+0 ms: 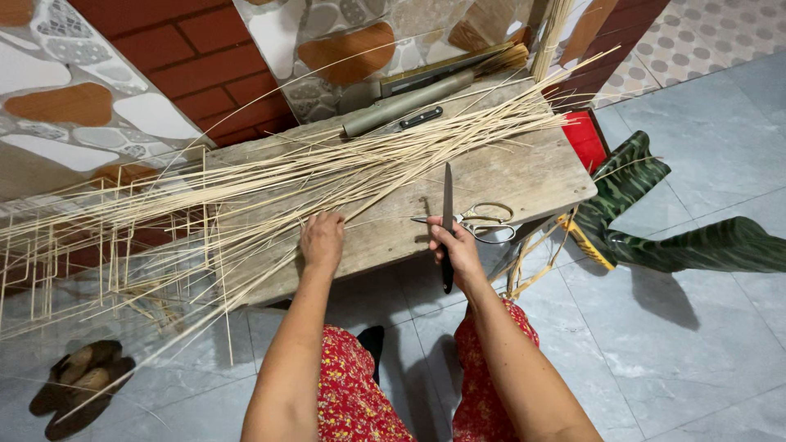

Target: The person sits on the floor and uses a knife to sharpen the ends of thin bamboo sticks. They pick up individual sticks from a pile on a low wooden table, hold them against their leg, and scrape the knife along the surface to create a point. The person occasionally uses scissors to trim the sticks.

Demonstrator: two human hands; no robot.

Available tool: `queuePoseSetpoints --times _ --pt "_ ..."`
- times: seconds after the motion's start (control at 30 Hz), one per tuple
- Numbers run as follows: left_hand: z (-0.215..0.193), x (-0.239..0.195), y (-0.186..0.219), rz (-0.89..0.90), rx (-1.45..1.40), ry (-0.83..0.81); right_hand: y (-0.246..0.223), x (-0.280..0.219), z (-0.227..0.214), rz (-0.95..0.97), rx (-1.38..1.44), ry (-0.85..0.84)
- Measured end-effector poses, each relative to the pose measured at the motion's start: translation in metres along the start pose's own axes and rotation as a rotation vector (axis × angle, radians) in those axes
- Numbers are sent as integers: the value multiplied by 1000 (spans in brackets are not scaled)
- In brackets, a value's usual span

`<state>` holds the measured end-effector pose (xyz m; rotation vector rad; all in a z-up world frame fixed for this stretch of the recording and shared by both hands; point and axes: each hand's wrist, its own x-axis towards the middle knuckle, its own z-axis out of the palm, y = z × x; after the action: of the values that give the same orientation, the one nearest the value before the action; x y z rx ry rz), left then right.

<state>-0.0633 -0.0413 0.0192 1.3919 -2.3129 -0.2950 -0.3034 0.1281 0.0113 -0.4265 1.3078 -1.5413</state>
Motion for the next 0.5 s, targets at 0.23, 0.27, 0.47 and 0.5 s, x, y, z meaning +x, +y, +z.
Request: queuePoseSetpoints --times 0.23,0.27,0.47,0.5 --pt "-38 -10 10 165 -153 186 -1 6 -6 -6 17 -7" --pt "-45 -12 11 182 -173 211 -1 5 -6 -13 19 -14" --pt "-71 -22 17 98 -242 221 -1 4 -2 -23 3 -17" --pt "-73 -22 18 79 -249 218 -2 4 -1 -20 3 -15"
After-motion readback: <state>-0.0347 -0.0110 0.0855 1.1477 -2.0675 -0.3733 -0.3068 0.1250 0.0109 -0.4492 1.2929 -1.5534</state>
